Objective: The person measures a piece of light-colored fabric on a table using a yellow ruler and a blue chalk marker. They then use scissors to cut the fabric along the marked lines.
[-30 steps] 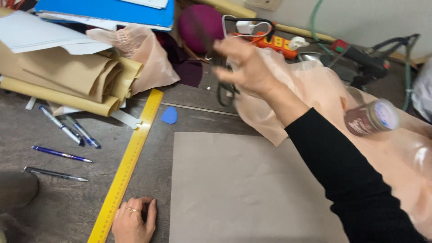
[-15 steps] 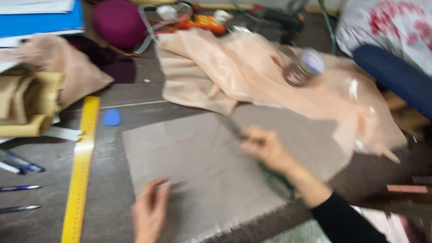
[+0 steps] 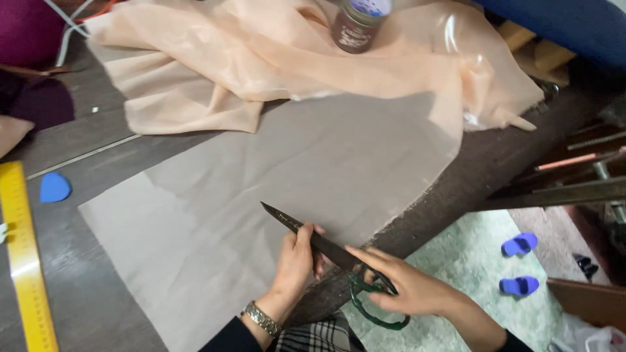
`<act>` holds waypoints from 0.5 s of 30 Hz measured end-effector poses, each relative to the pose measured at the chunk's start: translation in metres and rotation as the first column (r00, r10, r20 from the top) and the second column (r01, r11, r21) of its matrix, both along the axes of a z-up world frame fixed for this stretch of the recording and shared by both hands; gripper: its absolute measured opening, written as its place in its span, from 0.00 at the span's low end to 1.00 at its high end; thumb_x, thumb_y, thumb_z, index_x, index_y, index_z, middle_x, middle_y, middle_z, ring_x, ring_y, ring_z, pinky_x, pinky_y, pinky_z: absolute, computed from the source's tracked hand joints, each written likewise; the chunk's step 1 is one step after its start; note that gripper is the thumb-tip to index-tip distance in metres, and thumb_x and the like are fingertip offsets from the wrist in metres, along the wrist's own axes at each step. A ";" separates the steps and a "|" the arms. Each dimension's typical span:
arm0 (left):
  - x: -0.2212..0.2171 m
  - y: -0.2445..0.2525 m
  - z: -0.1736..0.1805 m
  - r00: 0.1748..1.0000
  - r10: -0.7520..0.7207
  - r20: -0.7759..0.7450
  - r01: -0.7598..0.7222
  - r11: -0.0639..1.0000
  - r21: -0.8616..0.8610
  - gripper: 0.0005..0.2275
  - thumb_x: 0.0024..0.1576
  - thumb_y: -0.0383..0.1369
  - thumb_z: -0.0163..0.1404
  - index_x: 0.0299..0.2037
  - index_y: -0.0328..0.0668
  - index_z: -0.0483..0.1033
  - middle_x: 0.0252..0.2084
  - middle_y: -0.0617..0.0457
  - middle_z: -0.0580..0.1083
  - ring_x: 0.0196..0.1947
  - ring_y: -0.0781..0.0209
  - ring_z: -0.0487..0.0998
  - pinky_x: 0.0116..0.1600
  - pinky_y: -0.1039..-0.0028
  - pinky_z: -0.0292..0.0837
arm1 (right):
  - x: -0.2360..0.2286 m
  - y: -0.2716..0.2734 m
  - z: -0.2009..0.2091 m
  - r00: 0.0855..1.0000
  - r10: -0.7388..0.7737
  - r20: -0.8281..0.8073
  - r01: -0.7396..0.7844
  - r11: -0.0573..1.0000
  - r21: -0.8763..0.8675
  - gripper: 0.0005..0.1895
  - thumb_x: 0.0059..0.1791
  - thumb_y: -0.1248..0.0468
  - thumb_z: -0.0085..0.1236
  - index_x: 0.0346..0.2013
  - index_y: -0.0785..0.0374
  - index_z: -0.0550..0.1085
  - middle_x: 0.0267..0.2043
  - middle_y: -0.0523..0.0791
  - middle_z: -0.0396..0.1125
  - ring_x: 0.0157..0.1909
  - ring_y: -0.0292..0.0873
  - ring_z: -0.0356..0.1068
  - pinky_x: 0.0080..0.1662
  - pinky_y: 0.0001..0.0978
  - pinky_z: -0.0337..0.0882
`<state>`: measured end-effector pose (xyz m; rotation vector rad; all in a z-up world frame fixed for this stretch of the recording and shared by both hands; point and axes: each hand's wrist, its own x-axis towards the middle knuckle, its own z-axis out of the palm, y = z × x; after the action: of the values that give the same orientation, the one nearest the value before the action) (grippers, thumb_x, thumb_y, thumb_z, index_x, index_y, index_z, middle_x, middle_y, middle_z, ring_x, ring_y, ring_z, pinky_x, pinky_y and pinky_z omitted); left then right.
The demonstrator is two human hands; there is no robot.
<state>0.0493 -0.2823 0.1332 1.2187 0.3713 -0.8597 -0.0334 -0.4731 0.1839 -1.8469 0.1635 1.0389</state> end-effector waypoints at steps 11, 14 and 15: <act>-0.005 -0.010 -0.013 0.679 -0.623 0.389 0.510 0.781 0.360 0.20 0.62 0.45 0.37 0.29 0.38 0.74 0.16 0.48 0.71 0.17 0.53 0.71 0.31 0.67 0.68 | -0.068 -0.019 -0.050 0.935 -0.344 0.081 0.353 0.899 -0.258 0.16 0.48 0.53 0.54 0.48 0.54 0.69 0.35 0.40 0.65 0.34 0.36 0.67 0.33 0.26 0.65; -0.009 0.019 -0.032 0.197 -0.703 0.684 0.197 0.711 0.675 0.13 0.59 0.40 0.45 0.43 0.38 0.71 0.35 0.44 0.72 0.34 0.44 0.72 0.39 0.60 0.65 | -0.098 -0.042 -0.076 0.443 -0.863 -0.242 0.849 0.491 -0.198 0.12 0.51 0.57 0.48 0.43 0.61 0.67 0.34 0.43 0.59 0.37 0.38 0.62 0.43 0.32 0.62; -0.008 0.027 -0.041 -0.114 -0.678 0.726 -0.047 0.734 0.678 0.12 0.57 0.36 0.49 0.44 0.34 0.69 0.46 0.43 0.68 0.41 0.45 0.68 0.46 0.61 0.62 | -0.107 -0.053 -0.091 -0.165 -0.884 -0.438 0.970 -0.064 -0.236 0.09 0.55 0.63 0.42 0.43 0.68 0.62 0.44 0.50 0.56 0.53 0.43 0.63 0.63 0.44 0.63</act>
<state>0.0411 -0.2551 0.0922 2.2114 -1.1637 0.0166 -0.1399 -0.5266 0.0929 -0.6553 1.5143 0.2492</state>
